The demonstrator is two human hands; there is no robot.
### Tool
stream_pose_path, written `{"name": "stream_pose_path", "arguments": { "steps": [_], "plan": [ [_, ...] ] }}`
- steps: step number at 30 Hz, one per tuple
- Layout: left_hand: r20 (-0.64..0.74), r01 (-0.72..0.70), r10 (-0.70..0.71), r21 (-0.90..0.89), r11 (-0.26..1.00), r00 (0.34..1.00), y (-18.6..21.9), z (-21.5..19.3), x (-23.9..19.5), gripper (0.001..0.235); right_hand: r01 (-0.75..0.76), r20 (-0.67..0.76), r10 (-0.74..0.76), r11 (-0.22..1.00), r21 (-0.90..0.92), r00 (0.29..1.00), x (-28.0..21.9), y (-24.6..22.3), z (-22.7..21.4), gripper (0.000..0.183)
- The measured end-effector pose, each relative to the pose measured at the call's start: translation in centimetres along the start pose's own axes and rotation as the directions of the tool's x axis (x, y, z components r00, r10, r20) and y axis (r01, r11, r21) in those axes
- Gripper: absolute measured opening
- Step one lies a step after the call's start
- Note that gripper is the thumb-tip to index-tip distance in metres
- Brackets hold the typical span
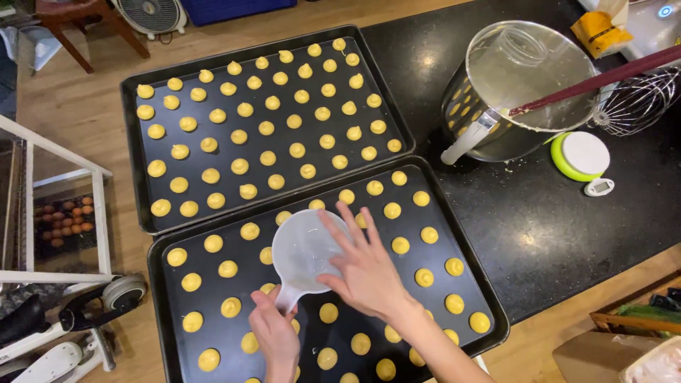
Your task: The person arranges small yellow dough balls on two black baking sheets. They use their right hand to gently press and flatten the dough balls while holding a white bowl in their left hand.
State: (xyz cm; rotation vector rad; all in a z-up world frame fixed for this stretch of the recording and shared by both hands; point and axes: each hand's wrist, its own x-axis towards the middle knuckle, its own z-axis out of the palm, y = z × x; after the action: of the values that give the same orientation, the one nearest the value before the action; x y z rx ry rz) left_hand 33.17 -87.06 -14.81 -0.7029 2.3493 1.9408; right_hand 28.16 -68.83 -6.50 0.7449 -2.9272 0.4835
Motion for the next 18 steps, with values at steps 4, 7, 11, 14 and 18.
{"name": "stream_pose_path", "arguments": {
  "steps": [4, 7, 11, 14, 18],
  "plan": [
    [0.038, -0.016, 0.012, 0.112, 0.994, 0.999, 1.1, 1.1, -1.1, 0.077, 0.003, 0.054, -0.001, 0.999, -0.039, 0.999, -1.1, 1.8, 0.1, 0.056],
    [0.011, -0.030, 0.029, 0.100, 0.995, 1.000, 0.0, 1.2, -1.0, 0.079, 0.021, -0.371, 0.040, 0.987, 0.160, 0.928, -2.2, 4.3, 2.2, 0.074],
    [-0.110, 0.159, -0.187, -0.227, 0.961, 0.976, -1.9, 0.5, -0.5, 0.088, -0.466, -0.368, 0.579, 0.811, 0.354, 0.728, -1.3, 10.0, 6.6, 0.057],
    [-0.179, 0.257, -0.315, -0.288, 0.923, 0.932, -1.4, -0.2, -0.7, 0.090, -0.648, -0.253, 0.661, 0.748, 0.145, 0.706, 0.0, 13.0, 10.8, 0.054],
    [-0.269, 0.224, -0.313, -0.315, 0.922, 0.911, -3.5, -0.6, -0.2, 0.087, -0.622, -0.283, 0.583, 0.780, -0.066, 0.762, 0.6, 14.2, 13.5, 0.060]
  ]
}}
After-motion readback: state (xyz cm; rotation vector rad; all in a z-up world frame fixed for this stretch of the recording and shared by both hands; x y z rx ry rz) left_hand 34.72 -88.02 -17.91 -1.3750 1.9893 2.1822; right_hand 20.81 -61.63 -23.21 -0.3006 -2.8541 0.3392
